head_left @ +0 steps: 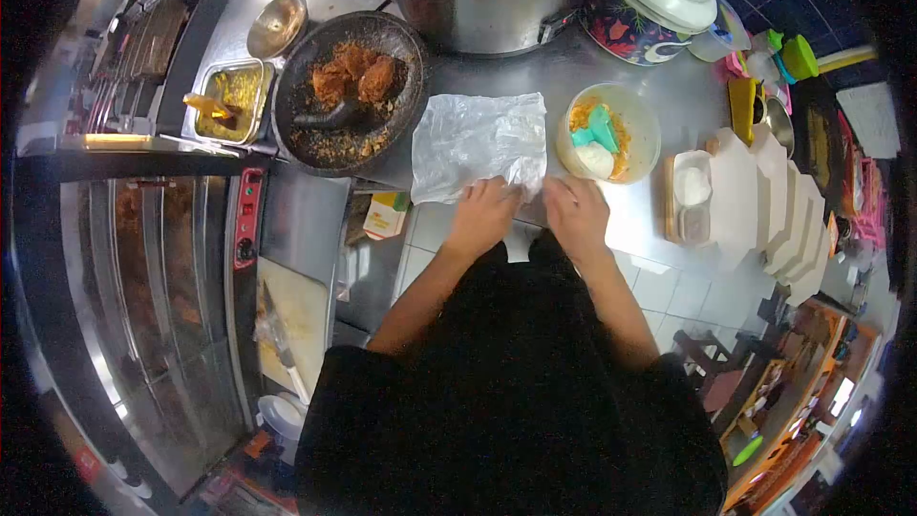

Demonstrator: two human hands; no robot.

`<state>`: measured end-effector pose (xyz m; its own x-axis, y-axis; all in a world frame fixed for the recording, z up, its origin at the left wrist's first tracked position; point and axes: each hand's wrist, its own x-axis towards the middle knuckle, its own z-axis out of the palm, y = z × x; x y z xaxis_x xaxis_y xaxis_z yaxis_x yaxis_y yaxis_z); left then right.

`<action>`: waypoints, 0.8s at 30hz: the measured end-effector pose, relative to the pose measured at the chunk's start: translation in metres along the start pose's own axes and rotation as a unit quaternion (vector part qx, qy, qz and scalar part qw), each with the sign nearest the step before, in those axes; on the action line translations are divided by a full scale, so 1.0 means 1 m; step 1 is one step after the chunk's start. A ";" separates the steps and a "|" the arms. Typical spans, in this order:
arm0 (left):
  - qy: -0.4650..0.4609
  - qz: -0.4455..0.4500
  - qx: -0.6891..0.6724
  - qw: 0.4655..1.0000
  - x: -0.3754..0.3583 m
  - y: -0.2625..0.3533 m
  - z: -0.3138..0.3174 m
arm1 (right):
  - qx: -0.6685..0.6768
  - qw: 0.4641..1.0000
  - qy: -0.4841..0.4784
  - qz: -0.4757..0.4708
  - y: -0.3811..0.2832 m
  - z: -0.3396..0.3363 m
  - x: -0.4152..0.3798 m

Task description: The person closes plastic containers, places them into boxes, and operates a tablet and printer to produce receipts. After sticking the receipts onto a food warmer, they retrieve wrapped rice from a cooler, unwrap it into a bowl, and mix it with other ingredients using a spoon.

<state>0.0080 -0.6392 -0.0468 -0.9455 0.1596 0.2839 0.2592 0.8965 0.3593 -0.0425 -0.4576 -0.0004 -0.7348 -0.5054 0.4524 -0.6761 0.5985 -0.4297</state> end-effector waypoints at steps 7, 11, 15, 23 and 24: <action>-0.046 -0.022 0.029 0.998 0.014 0.010 0.047 | -0.275 0.926 -0.055 0.251 0.025 -0.035 -0.010; -0.041 -0.013 0.007 0.999 0.026 0.016 0.049 | -0.235 0.935 -0.034 0.262 0.038 -0.039 -0.011; -0.003 -0.055 -0.023 0.998 0.049 0.024 0.060 | -0.176 0.957 0.010 0.229 0.030 -0.061 -0.003; 0.108 -0.225 -0.324 0.912 0.066 0.013 0.097 | -0.142 0.975 0.025 0.171 0.035 -0.035 -0.016; 0.160 -0.239 -0.350 0.891 0.062 0.010 0.092 | -0.133 0.972 0.013 0.191 0.032 -0.033 -0.018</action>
<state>-0.0662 -0.5826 -0.1076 -0.9052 -0.3984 0.1479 0.0070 0.3340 0.9426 -0.0492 -0.4081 0.0034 -0.9259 -0.2012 0.3197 -0.3138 0.8808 -0.3545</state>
